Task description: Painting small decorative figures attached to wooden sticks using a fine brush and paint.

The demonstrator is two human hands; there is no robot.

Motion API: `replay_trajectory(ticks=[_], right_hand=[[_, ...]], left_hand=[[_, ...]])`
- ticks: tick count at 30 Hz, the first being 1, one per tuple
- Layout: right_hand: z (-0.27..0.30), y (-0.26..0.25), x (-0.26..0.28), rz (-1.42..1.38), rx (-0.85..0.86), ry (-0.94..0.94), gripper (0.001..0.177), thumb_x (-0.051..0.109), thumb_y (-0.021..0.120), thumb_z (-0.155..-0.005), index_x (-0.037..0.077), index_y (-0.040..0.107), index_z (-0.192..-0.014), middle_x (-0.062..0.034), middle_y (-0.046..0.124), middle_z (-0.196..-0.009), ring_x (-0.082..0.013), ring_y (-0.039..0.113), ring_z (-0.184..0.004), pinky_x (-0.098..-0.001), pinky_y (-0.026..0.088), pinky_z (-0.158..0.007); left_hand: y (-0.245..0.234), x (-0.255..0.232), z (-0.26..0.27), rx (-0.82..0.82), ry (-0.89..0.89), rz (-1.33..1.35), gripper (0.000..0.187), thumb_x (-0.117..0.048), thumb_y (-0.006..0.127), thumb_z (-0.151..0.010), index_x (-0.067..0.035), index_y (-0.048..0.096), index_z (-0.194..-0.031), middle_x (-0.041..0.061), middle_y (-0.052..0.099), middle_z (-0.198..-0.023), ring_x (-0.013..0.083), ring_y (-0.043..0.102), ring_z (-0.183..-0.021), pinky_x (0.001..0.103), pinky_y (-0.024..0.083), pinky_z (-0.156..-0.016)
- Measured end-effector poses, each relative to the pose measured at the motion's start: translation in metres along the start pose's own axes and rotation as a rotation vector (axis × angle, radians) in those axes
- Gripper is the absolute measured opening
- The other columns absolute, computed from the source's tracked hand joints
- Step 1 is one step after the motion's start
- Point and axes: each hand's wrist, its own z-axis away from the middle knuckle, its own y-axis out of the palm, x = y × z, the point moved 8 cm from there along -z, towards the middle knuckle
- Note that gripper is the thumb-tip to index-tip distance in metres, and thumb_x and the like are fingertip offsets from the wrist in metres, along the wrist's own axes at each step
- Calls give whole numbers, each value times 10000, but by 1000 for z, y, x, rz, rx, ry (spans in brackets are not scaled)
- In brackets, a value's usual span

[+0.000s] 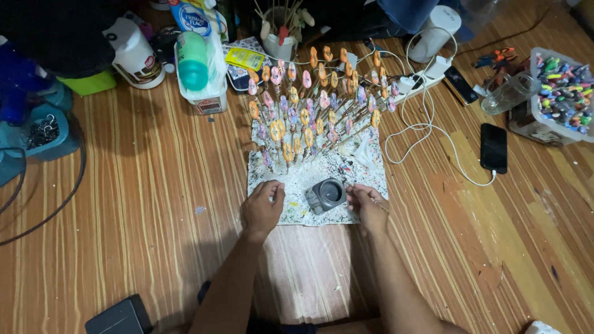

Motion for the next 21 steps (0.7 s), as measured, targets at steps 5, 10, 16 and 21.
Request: replay_trajectory(ticks=[5, 10, 16, 21], right_hand=[[-4, -7, -8, 41, -64, 41, 106, 53, 644, -838, -11, 696, -905, -201, 743, -802, -229, 740, -600, -309, 607, -440], [-4, -8, -5, 67, -86, 62, 128, 84, 619, -855, -9, 678, -919, -212, 741, -812, -238, 743, -603, -299, 607, -438], [0, -9, -1, 79, -99, 82, 128, 114, 573, -877, 18, 620, -947, -199, 737, -829, -234, 745, -624, -287, 603, -447], [1, -10, 0, 80, -98, 89, 99, 80, 584, -836, 16, 630, -897, -203, 728, -801, -237, 745, -609, -290, 605, -437]], left_hand=[[0, 1, 1, 25, -7, 15, 125, -326, 660, -955, -225, 731, -937, -30, 719, -810, 191, 754, -773, 382, 609, -642], [1, 3, 2, 19, -17, 23, 117, -324, 669, -952, -228, 734, -938, -25, 715, -804, 193, 754, -773, 385, 610, -646], [4, 5, 2, 30, -25, 21, 118, -331, 676, -940, -228, 734, -941, -25, 719, -814, 190, 757, -787, 385, 612, -650], [0, -1, -1, 53, -30, 10, 128, -353, 671, -940, -238, 727, -951, -21, 721, -826, 206, 756, -794, 403, 614, -655]])
